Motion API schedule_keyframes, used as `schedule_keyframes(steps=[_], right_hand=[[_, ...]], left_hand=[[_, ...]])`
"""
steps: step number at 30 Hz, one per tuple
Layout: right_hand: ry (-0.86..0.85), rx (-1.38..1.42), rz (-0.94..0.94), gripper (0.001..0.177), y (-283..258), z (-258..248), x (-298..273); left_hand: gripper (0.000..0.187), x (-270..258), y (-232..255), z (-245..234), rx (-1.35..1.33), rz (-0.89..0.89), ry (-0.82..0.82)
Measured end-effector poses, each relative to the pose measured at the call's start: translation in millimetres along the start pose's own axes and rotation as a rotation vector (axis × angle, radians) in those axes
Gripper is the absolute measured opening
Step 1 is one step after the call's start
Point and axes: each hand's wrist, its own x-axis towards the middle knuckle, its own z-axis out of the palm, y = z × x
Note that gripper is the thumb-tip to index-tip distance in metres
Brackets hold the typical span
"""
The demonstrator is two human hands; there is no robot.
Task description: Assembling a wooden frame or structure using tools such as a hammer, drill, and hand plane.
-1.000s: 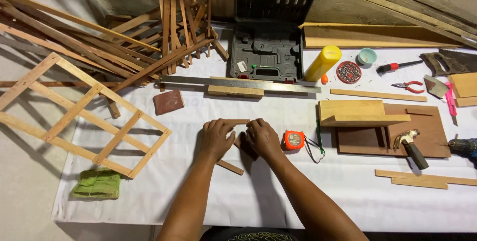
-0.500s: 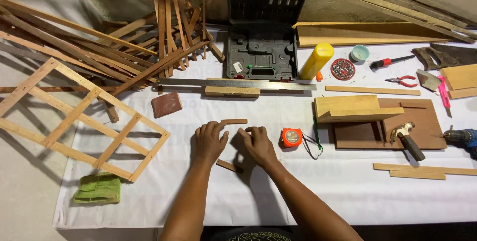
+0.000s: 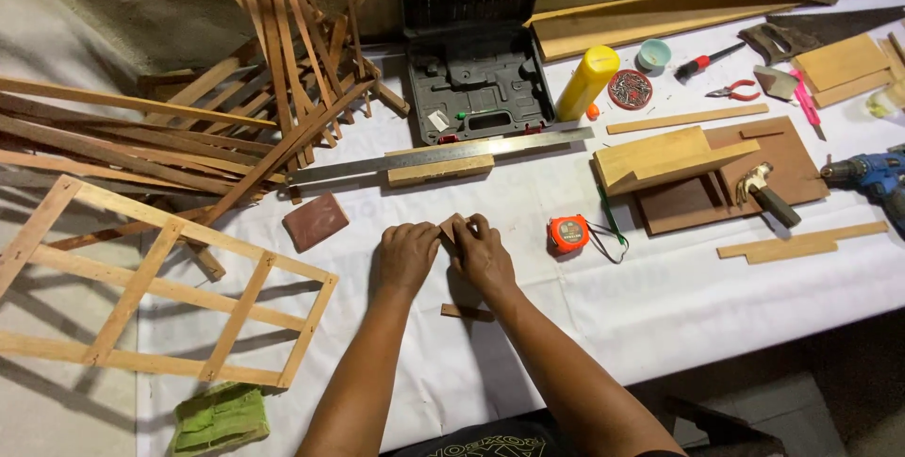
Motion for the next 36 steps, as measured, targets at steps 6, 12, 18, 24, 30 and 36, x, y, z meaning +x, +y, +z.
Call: schedule_keyframes(steps=[6, 12, 18, 24, 30, 36], right_hand=[[-0.062, -0.22, -0.002, 0.055, 9.1, 32.4, 0.0], [-0.091, -0.219, -0.037, 0.055, 0.2, 38.4, -3.8], [-0.016, -0.341, -0.012, 0.057, 29.1, 15.4, 3.8], [-0.039, -0.146, -0.024, 0.043, -2.0, 54.1, -8.4], [-0.032, -0.325, -0.05, 0.057, 30.9, 25.1, 1.0], [-0.041, -0.441, 0.009, 0.054, 11.8, 42.8, 4.0]], left_hand=[[0.044, 12.6, -0.1, 3.7, -0.061, -0.14, -0.03], [0.067, 15.2, -9.0, 3.8, -0.001, -0.053, -0.02], [0.065, 14.1, -9.4, 10.3, -0.033, -0.048, 0.018], [0.071, 12.5, -19.6, 17.0, 0.044, -0.034, -0.008], [0.068, 18.0, -10.9, 11.5, -0.022, -0.08, -0.067], [0.064, 19.2, -9.6, 13.8, -0.044, -0.098, -0.041]])
